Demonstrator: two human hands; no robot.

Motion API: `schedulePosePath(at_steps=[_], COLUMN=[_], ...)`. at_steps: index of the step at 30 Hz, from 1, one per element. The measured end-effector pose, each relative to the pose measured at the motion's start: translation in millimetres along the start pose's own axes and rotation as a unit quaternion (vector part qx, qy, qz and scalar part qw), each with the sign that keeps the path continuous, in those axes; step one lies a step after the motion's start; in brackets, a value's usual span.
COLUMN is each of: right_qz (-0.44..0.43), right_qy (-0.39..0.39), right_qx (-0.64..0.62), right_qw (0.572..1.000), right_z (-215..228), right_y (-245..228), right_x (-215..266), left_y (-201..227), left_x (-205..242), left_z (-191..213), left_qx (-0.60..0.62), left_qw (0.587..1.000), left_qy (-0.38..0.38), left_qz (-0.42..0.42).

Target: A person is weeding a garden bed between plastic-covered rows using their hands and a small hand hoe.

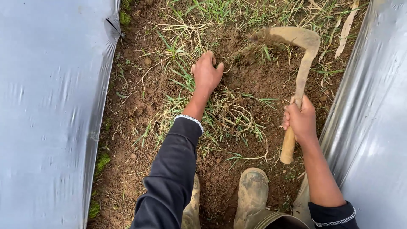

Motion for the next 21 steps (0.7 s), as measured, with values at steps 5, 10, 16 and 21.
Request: schedulePosePath(at_steps=[5,10,16,21], right_qz=[0.012,-0.103,-0.122,-0.061], right_qy=[0.082,-0.042,-0.099,-0.035], right_qx=[-0.123,-0.051,0.008,0.035], right_qw=[0.989,0.992,0.987,0.997], right_z=[-9.3,-26.4,-17.8,8.0], right_y=[0.9,17.4,18.1,13.8], right_x=[-19.9,13.3,42.0,30.7], left_y=[-5.0,-18.9,43.0,21.9], left_x=[0.0,-9.6,42.8,35.6], left_z=[-1.4,-15.2,5.8,-23.5], left_qx=[-0.004,0.012,-0.069,-0.129], left_qw=[1.0,1.0,0.98,0.968], left_qy=[-0.013,-0.003,0.026,0.021], left_qz=[-0.015,-0.022,-0.186,-0.212])
Point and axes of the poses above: each hand's wrist, its own x-axis away from the middle knuckle, its own z-axis out of the back of the hand, y = z × x, the point moved 2 cm from there along -x, towards the middle knuckle, and after that the axes turned 10 degrees about z, right-handed, at the moved point
